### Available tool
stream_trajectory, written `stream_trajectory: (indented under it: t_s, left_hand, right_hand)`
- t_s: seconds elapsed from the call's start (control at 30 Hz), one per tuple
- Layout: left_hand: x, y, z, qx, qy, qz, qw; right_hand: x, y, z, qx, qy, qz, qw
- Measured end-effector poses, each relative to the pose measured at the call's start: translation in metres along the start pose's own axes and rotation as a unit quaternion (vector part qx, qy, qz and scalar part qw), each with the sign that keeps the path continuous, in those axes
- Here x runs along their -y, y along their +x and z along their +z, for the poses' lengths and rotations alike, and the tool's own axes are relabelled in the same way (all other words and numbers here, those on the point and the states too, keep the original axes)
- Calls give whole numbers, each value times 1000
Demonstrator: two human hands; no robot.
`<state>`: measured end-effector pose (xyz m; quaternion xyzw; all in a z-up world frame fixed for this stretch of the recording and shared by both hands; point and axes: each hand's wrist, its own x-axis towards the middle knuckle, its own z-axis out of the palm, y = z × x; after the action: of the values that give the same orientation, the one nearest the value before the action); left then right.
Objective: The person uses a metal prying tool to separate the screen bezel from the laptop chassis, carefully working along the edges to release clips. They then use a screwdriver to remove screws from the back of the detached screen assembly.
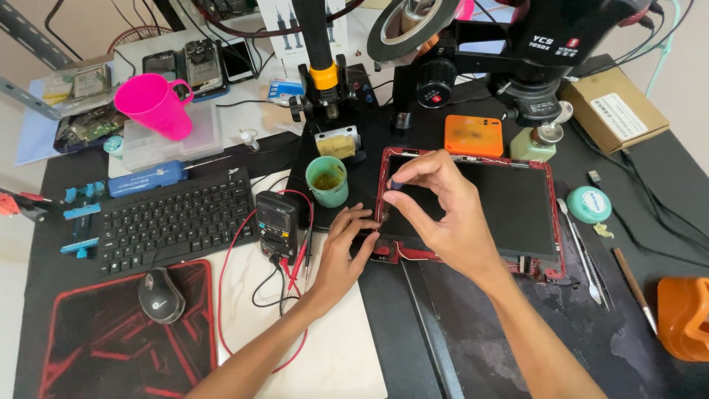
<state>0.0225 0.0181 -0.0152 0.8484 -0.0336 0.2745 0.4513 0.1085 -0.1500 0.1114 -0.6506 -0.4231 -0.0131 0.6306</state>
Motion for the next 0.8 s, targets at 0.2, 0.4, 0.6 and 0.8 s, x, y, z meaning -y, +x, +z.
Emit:
stream_trajectory:
  t_s: [0.2,0.4,0.6,0.8]
  left_hand:
    - [-1,1,-2,5,-2,2,1000]
    - [-1,0,-1,1,-1,1,1000]
    - [-1,0,-1,4,2,1,1000]
    - [-2,1,-1,2,0,0,1000]
  right_hand:
    - [4,2,2,3,18,-2,1000]
    - [-1,-1,-2,-5,6,10,1000]
    - [-2,0,0,0,2,-11,1000]
    - [4,0,0,7,25,13,1000]
